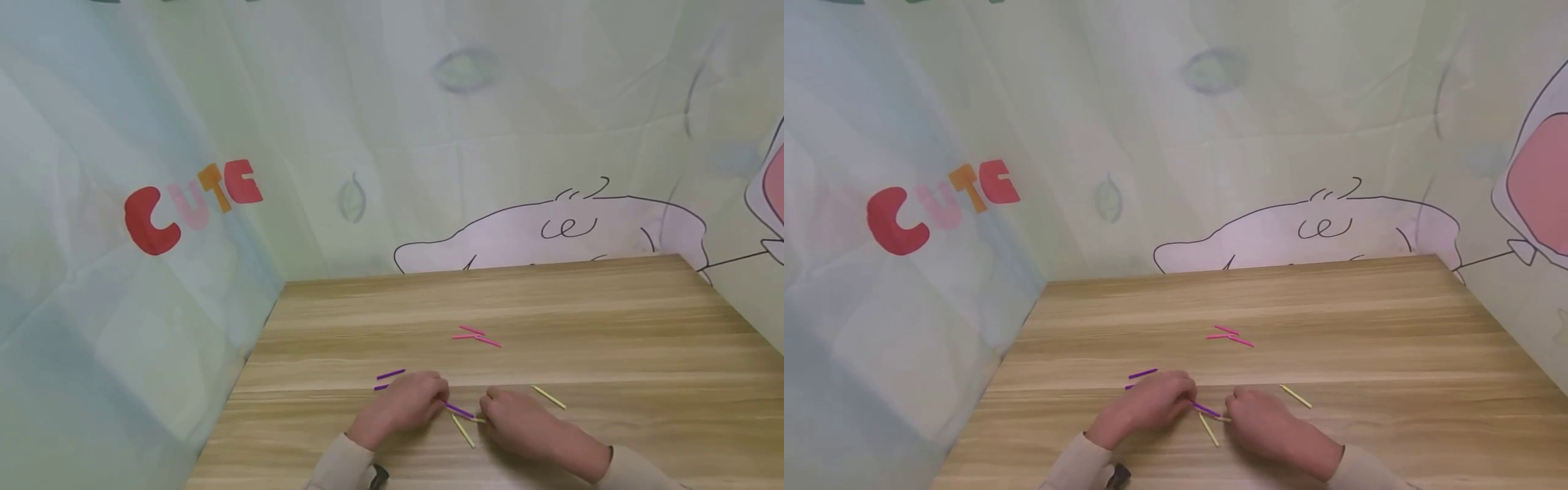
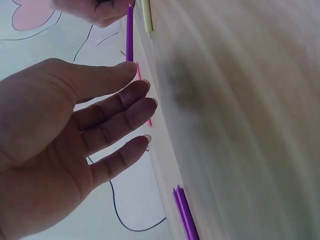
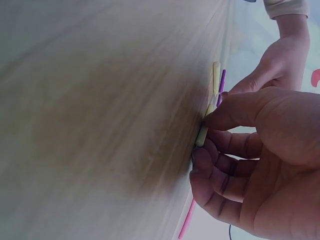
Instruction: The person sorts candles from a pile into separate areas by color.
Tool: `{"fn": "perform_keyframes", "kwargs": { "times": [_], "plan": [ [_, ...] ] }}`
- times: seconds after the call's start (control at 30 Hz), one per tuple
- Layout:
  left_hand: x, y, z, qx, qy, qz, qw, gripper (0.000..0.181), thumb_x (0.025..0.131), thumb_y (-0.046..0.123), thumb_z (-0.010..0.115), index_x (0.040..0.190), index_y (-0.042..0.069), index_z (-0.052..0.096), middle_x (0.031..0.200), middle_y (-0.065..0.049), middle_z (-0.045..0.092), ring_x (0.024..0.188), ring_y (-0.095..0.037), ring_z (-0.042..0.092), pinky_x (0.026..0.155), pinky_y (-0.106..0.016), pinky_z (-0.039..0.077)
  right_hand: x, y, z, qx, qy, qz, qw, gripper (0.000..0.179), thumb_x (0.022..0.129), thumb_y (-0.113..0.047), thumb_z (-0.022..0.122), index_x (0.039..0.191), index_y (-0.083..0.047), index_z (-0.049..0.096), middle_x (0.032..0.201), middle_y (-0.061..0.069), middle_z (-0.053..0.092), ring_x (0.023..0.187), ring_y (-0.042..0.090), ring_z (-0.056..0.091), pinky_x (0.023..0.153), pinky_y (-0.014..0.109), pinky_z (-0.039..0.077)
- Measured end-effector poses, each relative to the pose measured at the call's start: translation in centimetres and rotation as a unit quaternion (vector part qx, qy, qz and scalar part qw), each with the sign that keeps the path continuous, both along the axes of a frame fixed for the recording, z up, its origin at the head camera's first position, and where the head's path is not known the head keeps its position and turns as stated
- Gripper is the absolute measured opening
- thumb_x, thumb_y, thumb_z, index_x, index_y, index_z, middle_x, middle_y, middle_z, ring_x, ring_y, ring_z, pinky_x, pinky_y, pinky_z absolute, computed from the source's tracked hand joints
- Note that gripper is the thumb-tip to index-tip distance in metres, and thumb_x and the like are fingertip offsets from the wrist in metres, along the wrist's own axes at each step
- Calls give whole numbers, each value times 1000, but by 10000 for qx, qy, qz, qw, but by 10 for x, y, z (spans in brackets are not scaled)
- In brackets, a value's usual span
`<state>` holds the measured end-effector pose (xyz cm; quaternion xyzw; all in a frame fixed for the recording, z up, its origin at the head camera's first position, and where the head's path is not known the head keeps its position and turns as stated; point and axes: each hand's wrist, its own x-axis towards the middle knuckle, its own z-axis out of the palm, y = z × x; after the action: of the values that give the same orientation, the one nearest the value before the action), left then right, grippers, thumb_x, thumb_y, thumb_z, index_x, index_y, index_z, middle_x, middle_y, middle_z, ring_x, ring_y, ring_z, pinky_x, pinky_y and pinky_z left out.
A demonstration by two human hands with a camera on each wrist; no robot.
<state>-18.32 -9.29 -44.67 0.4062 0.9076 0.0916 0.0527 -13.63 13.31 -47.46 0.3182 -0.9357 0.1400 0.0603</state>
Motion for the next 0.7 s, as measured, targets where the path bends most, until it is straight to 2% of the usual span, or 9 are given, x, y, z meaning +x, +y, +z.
{"fn": "perform_keyframes", "kwargs": {
  "times": [0.2, 0.37, 0.7],
  "plan": [
    [-2, -9, -1, 126, -144, 205, 9996, 4, 92, 13, 68, 91, 15, 70, 85, 10, 60, 80, -3, 56, 75, -17, 48, 1, 1, 0, 17, 11, 40, 10000, 17, 79, -7, 72, 74, -12, 57, 71, -5, 44, 54, 8, 40, 45, 26, 38],
    [-1, -13, 2, 217, -127, 210, 9995, 3, 93, 14, 67, 91, 13, 70, 86, 9, 61, 80, -4, 58, 76, -19, 49, 1, 1, 2, -9, 92, 83, 9999, 17, 79, -6, 72, 74, -11, 56, 71, -5, 45, 55, 8, 40, 45, 26, 38],
    [-2, -25, 4, 241, -68, 450, 9987, 4, 90, 15, 71, 94, 14, 71, 86, 8, 63, 80, -6, 59, 76, -23, 51, 2, 1, -2, -44, 165, 54, 9998, 19, 79, -7, 71, 73, -13, 55, 70, -5, 45, 54, 9, 43, 44, 28, 39]
  ]
}}
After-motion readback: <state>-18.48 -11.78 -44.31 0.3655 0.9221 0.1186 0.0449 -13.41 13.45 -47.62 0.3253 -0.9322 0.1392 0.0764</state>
